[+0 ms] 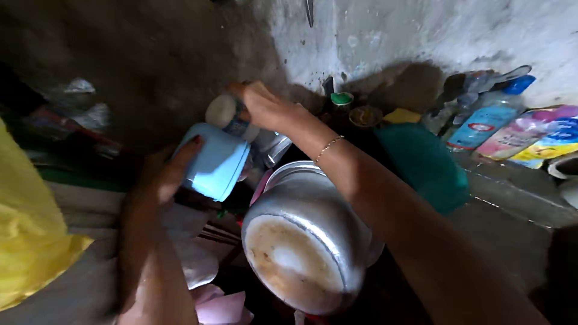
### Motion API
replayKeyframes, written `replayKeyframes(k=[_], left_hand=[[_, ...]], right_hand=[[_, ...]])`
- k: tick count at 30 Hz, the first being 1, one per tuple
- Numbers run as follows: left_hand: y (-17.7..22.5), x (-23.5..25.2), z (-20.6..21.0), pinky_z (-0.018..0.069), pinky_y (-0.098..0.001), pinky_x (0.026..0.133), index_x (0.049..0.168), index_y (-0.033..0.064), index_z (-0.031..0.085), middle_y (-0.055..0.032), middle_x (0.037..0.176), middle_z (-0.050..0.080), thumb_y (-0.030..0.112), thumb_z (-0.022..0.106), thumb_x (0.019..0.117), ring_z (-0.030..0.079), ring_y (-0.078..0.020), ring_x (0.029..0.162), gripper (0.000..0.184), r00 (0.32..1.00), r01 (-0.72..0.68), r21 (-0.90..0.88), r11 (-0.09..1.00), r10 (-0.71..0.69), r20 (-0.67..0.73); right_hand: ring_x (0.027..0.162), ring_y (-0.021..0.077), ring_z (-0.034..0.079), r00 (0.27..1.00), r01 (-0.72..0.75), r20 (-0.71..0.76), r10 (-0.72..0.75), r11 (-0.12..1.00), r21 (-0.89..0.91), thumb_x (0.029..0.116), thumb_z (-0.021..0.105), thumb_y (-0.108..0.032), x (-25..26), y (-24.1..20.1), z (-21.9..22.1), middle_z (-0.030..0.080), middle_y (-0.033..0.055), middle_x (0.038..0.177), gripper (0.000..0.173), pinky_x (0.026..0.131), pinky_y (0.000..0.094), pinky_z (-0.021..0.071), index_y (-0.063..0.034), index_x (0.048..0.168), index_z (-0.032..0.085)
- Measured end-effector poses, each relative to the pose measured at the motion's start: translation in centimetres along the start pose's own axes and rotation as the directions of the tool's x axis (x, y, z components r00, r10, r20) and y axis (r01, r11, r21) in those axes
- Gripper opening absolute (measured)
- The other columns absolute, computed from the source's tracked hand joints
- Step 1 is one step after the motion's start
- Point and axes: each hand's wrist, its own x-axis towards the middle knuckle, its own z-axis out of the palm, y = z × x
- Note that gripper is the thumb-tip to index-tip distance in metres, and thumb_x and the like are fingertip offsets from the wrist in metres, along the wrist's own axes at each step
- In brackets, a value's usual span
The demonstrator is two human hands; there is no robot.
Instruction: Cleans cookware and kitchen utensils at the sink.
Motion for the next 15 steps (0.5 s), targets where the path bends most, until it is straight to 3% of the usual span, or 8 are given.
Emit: replayKeyframes(k=[1, 3, 5, 7, 10, 12, 15], left_hand=[[-2.6, 1.6, 0.2, 0.0563, -0.0556, 0.089, 0.123, 0.0100, 0.070, -0.0154, 0.109, 0.072, 0.065, 0.056, 0.0974, 0.070, -0.0257, 0.100, 0.063, 0.999, -0.028, 0.013, 1.000, 0.028, -0.033], [-5.8, 4.0, 0.4, 0.0581, -0.0577, 0.086, 0.118, 0.0200, 0.073, -0.0098, 0.105, 0.074, 0.081, 0.059, 0.0848, 0.072, -0.0253, 0.099, 0.071, 0.999, -0.019, -0.005, 1.000, 0.019, -0.030], [-6.6, 4.6, 0.4, 0.0591, -0.0567, 0.085, 0.118, 0.0243, 0.074, -0.0068, 0.104, 0.074, 0.084, 0.059, 0.0822, 0.072, -0.0231, 0.098, 0.071, 1.000, -0.016, -0.009, 1.000, 0.016, -0.018], [-5.2, 3.4, 0.6, 0.0609, -0.0532, 0.083, 0.119, 0.0244, 0.073, -0.0057, 0.101, 0.075, 0.079, 0.057, 0.0881, 0.073, -0.0201, 0.094, 0.065, 0.999, -0.036, 0.003, 0.999, 0.036, -0.040], [0.7, -0.6, 0.1, 0.0512, -0.0569, 0.088, 0.125, 0.0070, 0.066, -0.0169, 0.106, 0.068, 0.050, 0.054, 0.1039, 0.066, -0.0268, 0.097, 0.049, 1.000, 0.014, 0.008, 1.000, -0.014, 0.000], [2.0, -1.5, 0.1, 0.0478, -0.0615, 0.090, 0.130, 0.0049, 0.065, -0.0215, 0.110, 0.068, 0.046, 0.053, 0.1052, 0.065, -0.0329, 0.101, 0.049, 0.999, 0.037, 0.033, 0.999, -0.037, 0.001], [1.7, -1.9, 0.1, 0.0483, -0.0637, 0.089, 0.133, 0.0069, 0.064, -0.0222, 0.112, 0.069, 0.046, 0.053, 0.1052, 0.066, -0.0352, 0.103, 0.049, 1.000, -0.025, 0.048, 0.999, 0.024, 0.012]], right_hand=[[0.119, 0.0370, 0.064, 0.996, -0.090, -0.018, 0.090, 0.996, 0.000, 0.0941, 0.069, -0.002, -0.6, -0.5, -0.6, 0.064, 0.0229, 0.129, 0.053, 0.101, 0.0491, 0.0515, -0.0011, 0.144, 0.052], [0.111, 0.0349, 0.066, 0.976, -0.219, -0.014, 0.219, 0.975, -0.023, 0.0971, 0.064, -0.004, -1.8, -0.7, -1.7, 0.068, 0.0206, 0.119, 0.028, 0.094, 0.0510, 0.0533, 0.0009, 0.125, 0.062], [0.095, 0.0307, 0.069, 0.958, -0.263, 0.107, 0.267, 0.964, -0.048, 0.0987, 0.062, -0.008, -3.1, -0.2, -1.9, 0.070, 0.0181, 0.105, 0.015, 0.085, 0.0500, 0.0556, 0.0014, 0.107, 0.070], [0.080, 0.0265, 0.068, 0.912, -0.278, 0.293, 0.287, 0.958, -0.073, 0.1012, 0.060, -0.010, -3.8, 0.5, -0.8, 0.070, 0.0158, 0.097, 0.016, 0.076, 0.0472, 0.0575, -0.0005, 0.105, 0.072], [0.086, 0.0323, 0.069, 0.858, -0.247, 0.432, 0.279, 0.960, -0.130, 0.1024, 0.058, -0.008, -3.9, 1.3, 1.8, 0.069, 0.0206, 0.104, 0.018, 0.082, 0.0504, 0.0567, 0.0022, 0.112, 0.070], [0.095, 0.0358, 0.068, 0.841, -0.244, 0.455, 0.292, 0.956, -0.163, 0.1027, 0.057, -0.006, -3.8, 1.2, 2.9, 0.067, 0.0241, 0.111, 0.022, 0.088, 0.0511, 0.0542, 0.0053, 0.120, 0.066], [0.115, 0.0397, 0.063, 0.836, -0.218, 0.459, 0.302, 0.949, -0.227, 0.1014, 0.058, -0.004, -3.5, 0.8, 3.7, 0.064, 0.0269, 0.121, 0.023, 0.100, 0.0522, 0.0491, 0.0085, 0.120, 0.064]])
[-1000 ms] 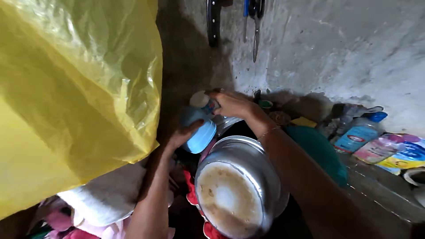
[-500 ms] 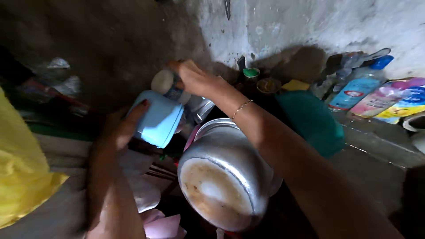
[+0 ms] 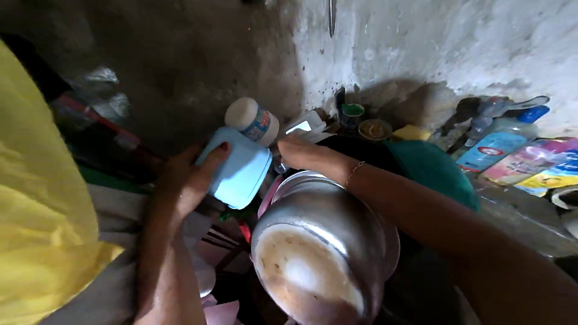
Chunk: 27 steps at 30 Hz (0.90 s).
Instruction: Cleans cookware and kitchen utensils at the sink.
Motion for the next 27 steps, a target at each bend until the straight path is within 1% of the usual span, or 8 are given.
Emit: replayKeyframes(k=[6, 9, 15, 17, 20, 22, 24, 27], left_hand=[[-0.4, 0.0, -0.5, 0.0446, -0.0687, 0.094, 0.140, 0.0088, 0.061, -0.0263, 0.119, 0.067, 0.049, 0.051, 0.1056, 0.064, -0.0426, 0.112, 0.054, 0.999, 0.010, 0.031, 0.999, -0.012, 0.038], [-0.6, 0.0, -0.6, 0.0446, -0.0685, 0.093, 0.134, 0.0061, 0.064, -0.0266, 0.115, 0.067, 0.050, 0.050, 0.1058, 0.064, -0.0421, 0.109, 0.055, 0.999, -0.010, 0.033, 0.999, 0.009, 0.036], [-3.2, 0.5, -0.1, 0.0526, -0.0500, 0.084, 0.114, 0.0057, 0.068, -0.0112, 0.100, 0.067, 0.070, 0.047, 0.0971, 0.065, -0.0164, 0.092, 0.070, 0.995, -0.067, 0.038, 0.997, 0.070, -0.072], [-4.4, 1.2, -0.1, 0.0497, -0.0565, 0.087, 0.118, 0.0042, 0.067, -0.0177, 0.106, 0.066, 0.065, 0.048, 0.0995, 0.064, -0.0237, 0.097, 0.067, 0.992, -0.108, 0.061, 0.992, 0.111, -0.063], [-10.1, 5.1, 0.1, 0.0587, -0.0510, 0.083, 0.126, 0.0375, 0.070, 0.0004, 0.109, 0.073, 0.073, 0.045, 0.0982, 0.071, -0.0133, 0.098, 0.052, 0.969, -0.226, 0.222, 0.948, 0.242, -0.047], [-11.7, 6.1, 0.4, 0.0576, -0.0533, 0.080, 0.128, 0.0425, 0.067, 0.0028, 0.108, 0.073, 0.072, 0.043, 0.0996, 0.071, -0.0134, 0.097, 0.048, 0.950, -0.287, 0.274, 0.918, 0.309, -0.041], [-10.8, 5.4, 0.8, 0.0581, -0.0552, 0.080, 0.130, 0.0381, 0.067, 0.0000, 0.107, 0.073, 0.071, 0.040, 0.1010, 0.071, -0.0161, 0.097, 0.052, 0.938, -0.305, 0.311, 0.900, 0.341, -0.067], [-4.3, 1.5, 0.3, 0.0468, -0.0649, 0.086, 0.127, 0.0077, 0.068, -0.0231, 0.108, 0.068, 0.055, 0.045, 0.1052, 0.066, -0.0356, 0.101, 0.057, 0.977, -0.199, 0.178, 0.964, 0.208, -0.037]], right_hand=[[0.115, 0.0389, 0.064, 0.982, 0.142, -0.138, -0.132, 0.988, 0.061, 0.1035, 0.057, -0.013, 2.2, 0.8, 1.8, 0.068, 0.0247, 0.118, 0.025, 0.099, 0.0555, 0.0481, 0.0049, 0.118, 0.067], [0.115, 0.0380, 0.065, 0.909, 0.298, -0.306, -0.282, 0.955, 0.004, 0.0987, 0.062, -0.010, 3.5, 1.6, 3.9, 0.069, 0.0248, 0.117, 0.026, 0.101, 0.0532, 0.0488, 0.0063, 0.117, 0.069], [0.118, 0.0365, 0.064, 0.931, 0.182, -0.349, -0.107, 0.965, 0.190, 0.1001, 0.060, -0.007, 2.7, -0.2, 3.6, 0.069, 0.0244, 0.121, 0.026, 0.104, 0.0494, 0.0469, 0.0066, 0.120, 0.068], [0.111, 0.0334, 0.066, 0.956, 0.087, -0.293, -0.016, 0.969, 0.231, 0.1009, 0.059, -0.007, 2.9, -0.6, 2.9, 0.067, 0.0234, 0.123, 0.028, 0.099, 0.0471, 0.0504, 0.0049, 0.125, 0.065], [0.081, 0.0226, 0.069, 0.975, -0.079, -0.165, 0.149, 0.927, 0.365, 0.1004, 0.058, -0.001, 2.5, -1.5, 1.8, 0.065, 0.0202, 0.115, 0.031, 0.070, 0.0361, 0.0588, 0.0021, 0.131, 0.058], [0.073, 0.0185, 0.068, 0.969, -0.135, -0.125, 0.213, 0.881, 0.455, 0.1010, 0.054, 0.003, 2.0, -1.9, 1.3, 0.064, 0.0191, 0.113, 0.034, 0.063, 0.0313, 0.0574, 0.0011, 0.135, 0.055], [0.065, 0.0146, 0.067, 0.959, -0.156, -0.111, 0.259, 0.816, 0.557, 0.1024, 0.051, 0.001, 2.1, -1.6, 1.1, 0.065, 0.0165, 0.101, 0.028, 0.058, 0.0270, 0.0561, 0.0015, 0.130, 0.057], [0.067, 0.0162, 0.070, 0.955, -0.129, -0.094, 0.283, 0.676, 0.726, 0.1019, 0.057, -0.004, 2.7, -0.6, 1.1, 0.069, 0.0162, 0.097, 0.019, 0.059, 0.0295, 0.0595, 0.0010, 0.119, 0.062]])
